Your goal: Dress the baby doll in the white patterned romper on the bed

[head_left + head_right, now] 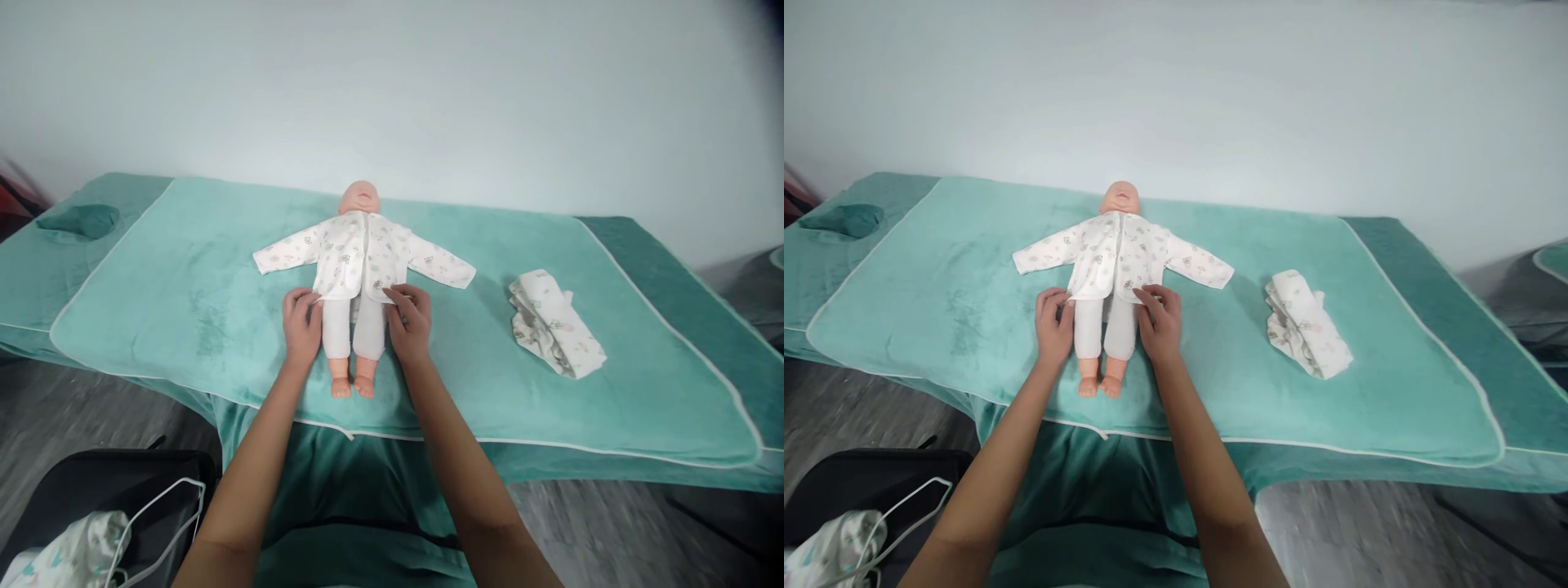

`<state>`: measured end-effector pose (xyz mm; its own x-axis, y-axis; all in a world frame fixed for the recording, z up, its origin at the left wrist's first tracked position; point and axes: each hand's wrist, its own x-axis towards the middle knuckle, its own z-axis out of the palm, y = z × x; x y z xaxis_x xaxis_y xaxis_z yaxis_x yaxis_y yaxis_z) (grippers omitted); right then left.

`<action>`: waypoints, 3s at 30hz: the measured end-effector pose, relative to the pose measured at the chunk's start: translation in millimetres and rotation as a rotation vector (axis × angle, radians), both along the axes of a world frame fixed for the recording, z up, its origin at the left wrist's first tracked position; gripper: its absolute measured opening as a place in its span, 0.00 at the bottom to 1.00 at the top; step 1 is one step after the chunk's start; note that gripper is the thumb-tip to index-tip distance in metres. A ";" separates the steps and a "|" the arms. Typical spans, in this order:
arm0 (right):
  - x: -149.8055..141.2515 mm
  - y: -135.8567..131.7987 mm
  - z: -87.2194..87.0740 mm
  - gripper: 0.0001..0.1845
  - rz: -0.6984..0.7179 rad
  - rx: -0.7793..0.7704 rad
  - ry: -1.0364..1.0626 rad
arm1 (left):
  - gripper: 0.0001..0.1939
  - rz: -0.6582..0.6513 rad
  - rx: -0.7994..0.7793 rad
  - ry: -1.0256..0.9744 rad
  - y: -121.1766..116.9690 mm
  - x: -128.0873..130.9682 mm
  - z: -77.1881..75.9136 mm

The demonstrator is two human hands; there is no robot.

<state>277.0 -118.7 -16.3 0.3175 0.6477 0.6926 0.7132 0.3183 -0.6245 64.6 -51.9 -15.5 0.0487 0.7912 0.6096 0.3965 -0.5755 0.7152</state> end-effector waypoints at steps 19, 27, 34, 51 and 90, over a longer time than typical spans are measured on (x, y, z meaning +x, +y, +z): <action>-2.4 -0.8 5.7 0.11 0.027 0.005 0.079 | 0.10 0.009 0.000 0.062 0.7 -0.4 -3.0; -2.9 1.8 6.0 0.09 0.010 0.006 0.152 | 0.09 0.083 -0.009 0.040 3.9 2.8 -3.7; -2.0 1.4 4.0 0.09 -0.048 -0.026 0.172 | 0.12 0.084 -0.034 0.036 3.7 1.7 -2.8; 154.9 -124.2 3.8 0.22 -0.451 -0.284 -0.372 | 0.10 -0.169 -0.184 -0.009 -41.3 -27.5 -6.9; 15.1 53.3 -13.6 0.21 -0.053 -0.203 0.214 | 0.26 -0.380 0.116 0.461 -33.8 2.3 -13.0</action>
